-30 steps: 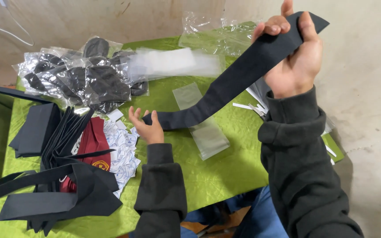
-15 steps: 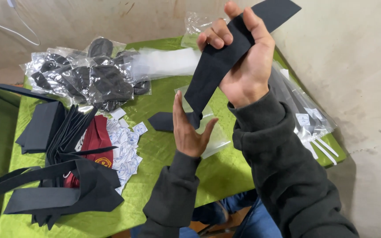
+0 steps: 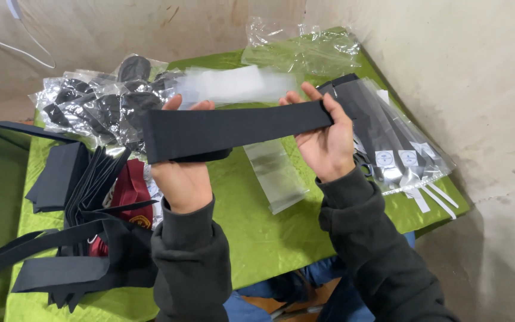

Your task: Packaging a uniform accessory into a plastic sleeve and applying a label sticker.

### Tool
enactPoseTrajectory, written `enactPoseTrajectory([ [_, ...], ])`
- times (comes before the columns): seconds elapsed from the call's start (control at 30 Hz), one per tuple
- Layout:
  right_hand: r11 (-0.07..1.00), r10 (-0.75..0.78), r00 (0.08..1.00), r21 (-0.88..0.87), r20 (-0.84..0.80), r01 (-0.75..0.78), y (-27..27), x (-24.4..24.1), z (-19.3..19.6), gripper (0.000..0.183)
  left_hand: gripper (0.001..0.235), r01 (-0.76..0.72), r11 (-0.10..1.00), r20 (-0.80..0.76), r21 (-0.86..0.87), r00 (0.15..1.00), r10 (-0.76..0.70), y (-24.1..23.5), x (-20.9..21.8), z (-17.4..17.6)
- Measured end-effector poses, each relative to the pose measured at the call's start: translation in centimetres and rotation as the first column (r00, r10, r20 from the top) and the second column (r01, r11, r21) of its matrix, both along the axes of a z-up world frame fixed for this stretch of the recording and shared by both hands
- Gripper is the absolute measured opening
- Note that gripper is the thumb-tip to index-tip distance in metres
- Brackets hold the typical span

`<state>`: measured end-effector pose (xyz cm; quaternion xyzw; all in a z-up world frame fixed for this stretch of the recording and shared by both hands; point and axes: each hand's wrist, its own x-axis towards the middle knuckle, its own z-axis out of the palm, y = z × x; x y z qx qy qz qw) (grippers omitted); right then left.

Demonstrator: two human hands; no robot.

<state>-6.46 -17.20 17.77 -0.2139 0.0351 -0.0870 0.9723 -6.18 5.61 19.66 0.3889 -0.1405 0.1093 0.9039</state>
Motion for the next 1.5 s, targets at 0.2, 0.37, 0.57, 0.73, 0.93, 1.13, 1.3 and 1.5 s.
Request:
enactPoseTrajectory([
  [0.2,0.987,0.150,0.981,0.072,-0.121,-0.142,-0.1,0.8,-7.8,0.035,0.062,0.105,0.988,-0.043,0.111,0.994,-0.100,-0.3,-1.8,4.2],
  [0.37,0.991,0.120,0.959,-0.024,-0.257,-0.131,0.3,-0.3,-9.4,0.033,0.059,0.180,0.976,-0.018,0.125,0.984,-0.179,-0.2,-2.1,5.5],
  [0.57,0.682,-0.267,0.959,-0.722,-0.097,0.117,0.5,-1.9,-8.3,0.024,0.073,0.233,0.966,0.011,0.113,0.972,-0.235,0.1,-1.6,5.0],
  [0.73,0.170,0.250,0.925,-0.953,0.287,0.249,1.2,-3.6,-2.8,0.056,0.050,0.403,0.913,-0.139,-0.058,0.903,-0.407,-1.1,-1.5,5.2],
  [0.93,0.129,0.604,0.796,-0.982,-0.031,-0.136,0.4,-1.5,-3.6,0.030,0.043,0.353,0.887,-0.188,-0.298,0.889,-0.417,-0.4,0.6,3.5],
  [1.13,-0.200,0.293,0.930,-0.936,0.224,0.289,0.4,-0.8,-6.0,0.027,0.044,-0.065,0.827,-0.413,-0.558,0.887,-0.209,0.3,6.6,-8.2],
  [1.3,-0.679,0.228,0.910,-0.614,0.345,0.403,0.5,-0.7,-7.9,0.021,0.082,0.003,0.918,-0.367,-0.397,0.916,-0.162,-5.4,2.5,-9.1],
  [1.5,-0.845,0.212,0.853,-0.350,0.477,0.405,-1.1,1.5,-14.6,0.043,0.062,0.090,0.996,-0.232,-0.026,0.968,-0.093,-5.6,2.6,-12.4],
])
